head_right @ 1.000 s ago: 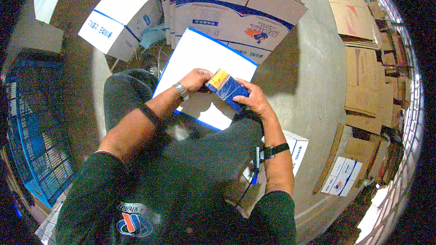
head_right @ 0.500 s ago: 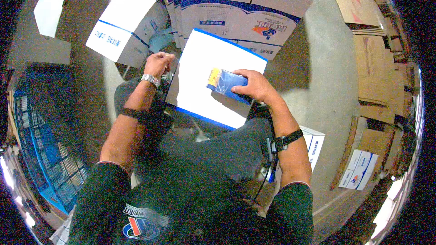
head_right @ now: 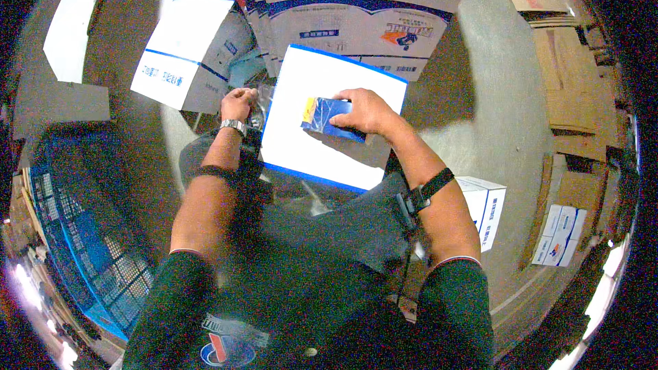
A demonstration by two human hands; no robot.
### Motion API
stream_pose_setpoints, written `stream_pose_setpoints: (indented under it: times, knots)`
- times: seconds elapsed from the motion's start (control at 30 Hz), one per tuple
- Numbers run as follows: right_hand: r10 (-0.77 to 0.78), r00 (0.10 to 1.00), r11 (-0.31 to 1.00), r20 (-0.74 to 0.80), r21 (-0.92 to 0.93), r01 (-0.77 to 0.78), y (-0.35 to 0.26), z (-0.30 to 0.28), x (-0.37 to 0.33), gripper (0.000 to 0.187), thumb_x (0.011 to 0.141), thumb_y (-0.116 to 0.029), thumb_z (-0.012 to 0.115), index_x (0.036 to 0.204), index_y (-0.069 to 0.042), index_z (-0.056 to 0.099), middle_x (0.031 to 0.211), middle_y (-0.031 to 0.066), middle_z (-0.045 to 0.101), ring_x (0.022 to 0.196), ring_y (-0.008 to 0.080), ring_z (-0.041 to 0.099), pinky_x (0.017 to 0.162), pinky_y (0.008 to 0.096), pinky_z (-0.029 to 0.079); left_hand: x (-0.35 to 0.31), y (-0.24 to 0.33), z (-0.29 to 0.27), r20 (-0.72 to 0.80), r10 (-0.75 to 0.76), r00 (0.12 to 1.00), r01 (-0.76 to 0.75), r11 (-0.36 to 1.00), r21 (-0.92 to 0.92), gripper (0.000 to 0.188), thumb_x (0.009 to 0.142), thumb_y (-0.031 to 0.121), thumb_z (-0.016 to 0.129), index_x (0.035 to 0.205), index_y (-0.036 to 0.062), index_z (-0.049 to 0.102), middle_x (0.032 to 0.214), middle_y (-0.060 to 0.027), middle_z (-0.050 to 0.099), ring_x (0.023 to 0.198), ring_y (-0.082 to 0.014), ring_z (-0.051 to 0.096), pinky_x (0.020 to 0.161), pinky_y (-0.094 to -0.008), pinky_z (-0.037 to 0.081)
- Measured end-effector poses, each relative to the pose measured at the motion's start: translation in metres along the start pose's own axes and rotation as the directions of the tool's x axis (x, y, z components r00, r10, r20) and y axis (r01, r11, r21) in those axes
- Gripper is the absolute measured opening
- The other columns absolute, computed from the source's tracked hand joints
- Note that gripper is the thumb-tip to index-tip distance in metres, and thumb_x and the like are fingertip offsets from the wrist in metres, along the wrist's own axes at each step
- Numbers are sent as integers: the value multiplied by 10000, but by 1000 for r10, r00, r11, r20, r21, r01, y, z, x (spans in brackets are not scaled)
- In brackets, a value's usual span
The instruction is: The recorder is folding cardboard boxes, sealing the bottom with a tape dispenser, and packing bundles of light blue face masks into them in a warehouse environment.
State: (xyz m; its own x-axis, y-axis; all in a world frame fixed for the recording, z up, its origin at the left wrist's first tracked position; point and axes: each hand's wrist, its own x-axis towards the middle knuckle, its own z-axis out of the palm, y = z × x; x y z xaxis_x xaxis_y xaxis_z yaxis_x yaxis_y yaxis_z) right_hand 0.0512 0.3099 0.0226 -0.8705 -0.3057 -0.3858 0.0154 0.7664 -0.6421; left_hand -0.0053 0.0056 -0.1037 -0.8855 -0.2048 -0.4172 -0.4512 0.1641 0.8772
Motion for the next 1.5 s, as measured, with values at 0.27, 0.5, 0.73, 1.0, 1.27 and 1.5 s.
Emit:
stream_pose_setpoints:
  times: [0.27,0.5,0.73,1.0,1.27,1.5]
  knots:
    - [-11,1000,1000,-25,22,11,-5,2,3,591,649,-379,758,1109,-21,667,1036,215,679,957,342,654,881,390,496,9,-44,24,-52,277,960,-210,825,525,534,811,231,738,1246,-20,558,1179,-200,638,998,-285,649,859,-369,506]
    - [33,999,999,-3,-18,-33,-1,-1,2,587,647,-386,755,1114,-41,666,1034,216,674,958,353,647,880,394,496,-22,13,38,180,317,931,-364,796,483,627,877,472,593,1350,83,459,1207,-255,598,1110,-409,577,920,-455,458]
    - [-33,999,998,-2,52,33,7,-8,-15,584,669,-379,757,1146,-60,651,1056,214,669,982,357,639,887,401,492,-29,11,42,287,195,938,-337,709,620,650,941,550,426,1407,98,392,1214,-289,578,1118,-455,557,928,-492,452]
    - [21,1000,990,20,141,-24,104,-62,-132,615,671,-302,739,1212,-44,603,1111,161,669,1014,264,638,911,352,471,-25,2,39,291,276,916,-400,691,603,633,953,513,408,1424,91,365,1230,-294,563,1108,-470,550,942,-505,434]
    - [255,962,962,-96,-78,-262,191,-48,-186,556,653,-313,772,1146,-85,652,1063,170,684,981,327,653,895,386,495,-20,-1,45,293,257,921,-387,700,600,628,941,523,414,1407,103,400,1235,-263,578,1133,-451,547,970,-492,421]
    - [393,919,815,40,-478,-328,134,11,-83,278,696,-219,694,913,-44,703,971,192,694,910,356,669,791,441,543,-30,8,47,255,241,937,-349,698,625,597,938,528,410,1384,132,439,1207,-261,593,1106,-453,561,940,-487,442]
